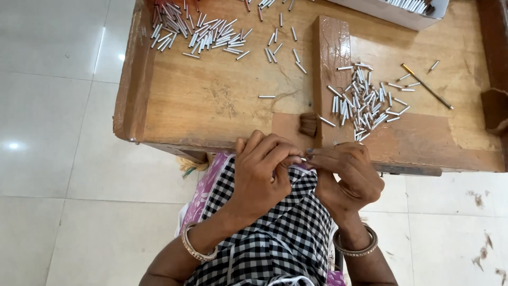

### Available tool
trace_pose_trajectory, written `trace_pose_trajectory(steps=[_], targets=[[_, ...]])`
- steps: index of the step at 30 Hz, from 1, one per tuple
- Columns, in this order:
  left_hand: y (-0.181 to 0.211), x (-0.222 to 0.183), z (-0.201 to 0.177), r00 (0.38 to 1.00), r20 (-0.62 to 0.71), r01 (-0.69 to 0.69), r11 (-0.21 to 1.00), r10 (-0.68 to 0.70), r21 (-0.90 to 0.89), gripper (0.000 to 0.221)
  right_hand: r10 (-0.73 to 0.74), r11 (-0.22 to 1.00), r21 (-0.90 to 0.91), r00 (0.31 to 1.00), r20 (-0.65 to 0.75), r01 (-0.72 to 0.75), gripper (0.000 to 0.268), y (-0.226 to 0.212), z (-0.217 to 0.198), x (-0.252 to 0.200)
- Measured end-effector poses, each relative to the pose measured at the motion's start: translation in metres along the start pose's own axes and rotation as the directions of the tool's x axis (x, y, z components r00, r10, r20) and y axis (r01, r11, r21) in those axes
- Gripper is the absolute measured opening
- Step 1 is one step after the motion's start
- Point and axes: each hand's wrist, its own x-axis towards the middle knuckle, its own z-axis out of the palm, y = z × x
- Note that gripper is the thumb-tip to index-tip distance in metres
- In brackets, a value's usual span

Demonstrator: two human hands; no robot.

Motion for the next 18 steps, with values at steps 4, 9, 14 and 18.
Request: trace_pose_trajectory(steps=[4, 9, 14, 18], targets=[[-0.003, -0.01, 0.014, 0.999, -0.039, -0.016, 1.0, 0.016, -0.001, 0.019, 0.022, 1.0, -0.009, 1.0, 0.004, -0.022, 0.026, 0.006, -0.005, -0.008], [-0.001, 0.0, 0.021, 0.999, 0.05, 0.005, 1.0, -0.004, -0.019, 0.031, 0.094, 0.977, -0.194, 0.996, -0.006, -0.094, 0.021, 0.042, -0.029, -0.006], [-0.002, 0.003, 0.027, 0.983, 0.158, 0.078, 0.993, -0.091, 0.088, 0.06, 0.168, 0.91, -0.398, 0.982, 0.089, -0.12, 0.022, 0.037, -0.021, 0.03], [0.002, 0.0, 0.033, 0.959, 0.266, 0.092, 0.996, -0.094, 0.019, 0.067, 0.206, 0.76, -0.644, 0.971, 0.117, -0.084, 0.012, 0.066, -0.018, 0.015]])
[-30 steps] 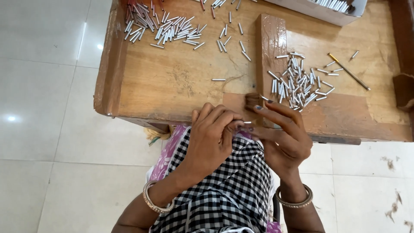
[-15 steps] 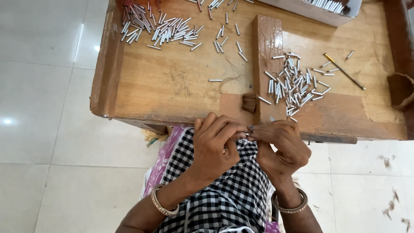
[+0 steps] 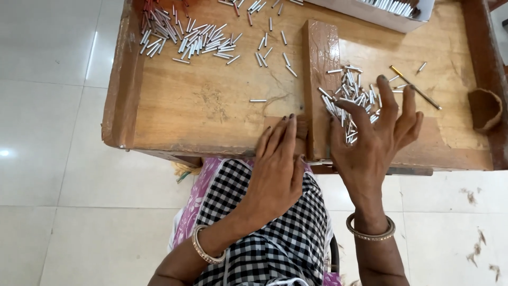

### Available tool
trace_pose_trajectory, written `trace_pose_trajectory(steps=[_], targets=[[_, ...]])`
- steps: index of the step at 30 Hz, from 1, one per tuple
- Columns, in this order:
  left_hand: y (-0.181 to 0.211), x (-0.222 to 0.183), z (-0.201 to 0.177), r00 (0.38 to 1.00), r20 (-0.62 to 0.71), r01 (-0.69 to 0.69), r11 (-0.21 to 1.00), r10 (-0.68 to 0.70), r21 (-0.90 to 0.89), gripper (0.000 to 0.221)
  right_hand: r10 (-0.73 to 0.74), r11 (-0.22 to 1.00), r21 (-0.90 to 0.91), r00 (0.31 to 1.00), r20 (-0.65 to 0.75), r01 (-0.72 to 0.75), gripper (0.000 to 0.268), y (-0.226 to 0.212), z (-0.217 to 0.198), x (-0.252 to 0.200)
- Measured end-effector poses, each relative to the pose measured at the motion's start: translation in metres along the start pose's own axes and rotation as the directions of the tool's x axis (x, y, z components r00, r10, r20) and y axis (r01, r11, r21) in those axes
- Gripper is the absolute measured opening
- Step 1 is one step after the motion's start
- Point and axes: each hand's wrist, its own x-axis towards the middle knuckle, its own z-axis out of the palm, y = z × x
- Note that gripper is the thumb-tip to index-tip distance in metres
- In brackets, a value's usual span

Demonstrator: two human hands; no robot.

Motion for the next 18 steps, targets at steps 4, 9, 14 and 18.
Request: trace_pose_trajectory(steps=[4, 9, 14, 18], targets=[[0.001, 0.002, -0.004, 0.999, -0.033, -0.011, 1.0, 0.011, -0.006, 0.069, -0.12, 0.982, 0.158, 0.989, 0.082, 0.106, 0.011, -0.026, -0.01, 0.012], [-0.005, 0.017, -0.011, 0.994, -0.097, 0.059, 0.994, -0.049, 0.095, 0.061, -0.219, 0.967, 0.175, 0.953, 0.209, 0.184, 0.012, -0.037, -0.003, 0.03], [-0.014, 0.033, -0.006, 0.995, -0.088, 0.055, 0.986, -0.042, 0.159, 0.043, -0.222, 0.964, 0.199, 0.947, 0.231, 0.177, 0.013, -0.037, -0.004, 0.032], [-0.019, 0.041, -0.001, 0.996, -0.069, 0.061, 0.98, -0.048, 0.188, 0.027, -0.215, 0.953, 0.255, 0.961, 0.174, 0.167, 0.014, -0.035, -0.005, 0.026]])
